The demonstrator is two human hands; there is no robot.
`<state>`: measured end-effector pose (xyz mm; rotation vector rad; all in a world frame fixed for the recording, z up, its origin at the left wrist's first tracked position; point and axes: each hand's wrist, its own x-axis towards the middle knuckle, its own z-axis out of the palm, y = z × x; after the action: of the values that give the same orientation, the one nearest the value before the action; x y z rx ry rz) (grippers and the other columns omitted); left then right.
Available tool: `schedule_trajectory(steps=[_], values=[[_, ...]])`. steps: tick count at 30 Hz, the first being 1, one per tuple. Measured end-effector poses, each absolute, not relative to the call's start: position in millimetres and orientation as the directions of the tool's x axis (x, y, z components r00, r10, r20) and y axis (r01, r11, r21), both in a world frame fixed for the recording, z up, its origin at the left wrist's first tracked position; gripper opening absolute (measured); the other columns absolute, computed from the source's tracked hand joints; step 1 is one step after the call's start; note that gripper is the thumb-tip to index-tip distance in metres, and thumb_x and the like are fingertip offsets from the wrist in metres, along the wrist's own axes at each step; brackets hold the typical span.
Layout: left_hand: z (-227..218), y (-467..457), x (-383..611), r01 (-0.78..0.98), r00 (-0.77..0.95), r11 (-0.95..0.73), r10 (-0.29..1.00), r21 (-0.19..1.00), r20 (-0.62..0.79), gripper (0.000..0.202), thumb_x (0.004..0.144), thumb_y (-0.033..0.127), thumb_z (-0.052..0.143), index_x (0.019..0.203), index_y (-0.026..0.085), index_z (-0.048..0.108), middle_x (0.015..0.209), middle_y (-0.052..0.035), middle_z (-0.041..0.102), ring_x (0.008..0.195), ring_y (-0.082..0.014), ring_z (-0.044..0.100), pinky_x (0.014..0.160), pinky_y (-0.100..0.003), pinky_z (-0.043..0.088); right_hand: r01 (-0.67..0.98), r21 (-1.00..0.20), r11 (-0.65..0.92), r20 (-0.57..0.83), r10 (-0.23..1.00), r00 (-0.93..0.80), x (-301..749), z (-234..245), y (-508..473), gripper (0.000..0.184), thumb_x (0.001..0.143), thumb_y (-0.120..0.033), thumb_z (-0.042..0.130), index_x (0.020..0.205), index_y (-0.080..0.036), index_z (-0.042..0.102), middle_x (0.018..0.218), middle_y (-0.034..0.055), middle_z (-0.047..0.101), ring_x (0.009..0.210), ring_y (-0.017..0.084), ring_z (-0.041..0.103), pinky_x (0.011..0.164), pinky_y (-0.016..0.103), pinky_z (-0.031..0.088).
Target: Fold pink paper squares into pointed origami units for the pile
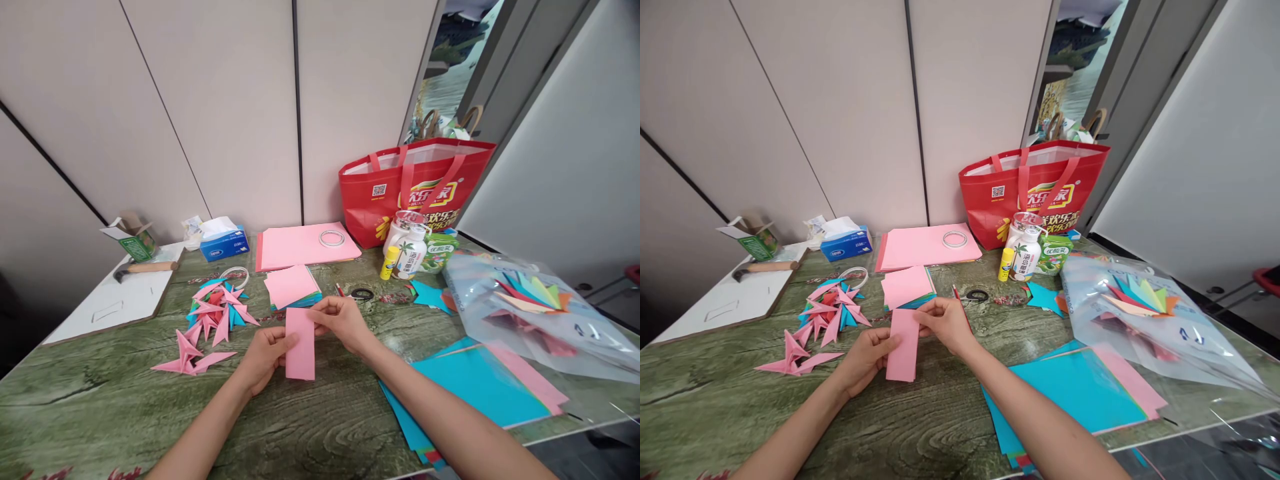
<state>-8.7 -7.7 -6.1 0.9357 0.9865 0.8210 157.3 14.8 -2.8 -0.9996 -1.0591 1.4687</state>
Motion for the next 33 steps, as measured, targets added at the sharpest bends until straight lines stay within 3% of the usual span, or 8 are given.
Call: schedule_trajectory(steps=[33], values=[[-12.9,-6.5,-8.7,-0.051,0.243,0.365,0.908,0.93,-0.343,0.029,0.052,0.031,0.075,0.07,0.01,0.068,0.06,-0.0047,0.068,0.05,-0.0099,0.054,0.049,-0.02,0.04,-0.276,-0.956,-0.097,-0.045,0.981,-0.187,156.3,-3.1,14.7,0.027,0.05,-0.033,0.075,0.061,-0.012,0.061,0.055,-0.0004,0.063,0.048,0.01,0.057,0.047,0.023,0.051]])
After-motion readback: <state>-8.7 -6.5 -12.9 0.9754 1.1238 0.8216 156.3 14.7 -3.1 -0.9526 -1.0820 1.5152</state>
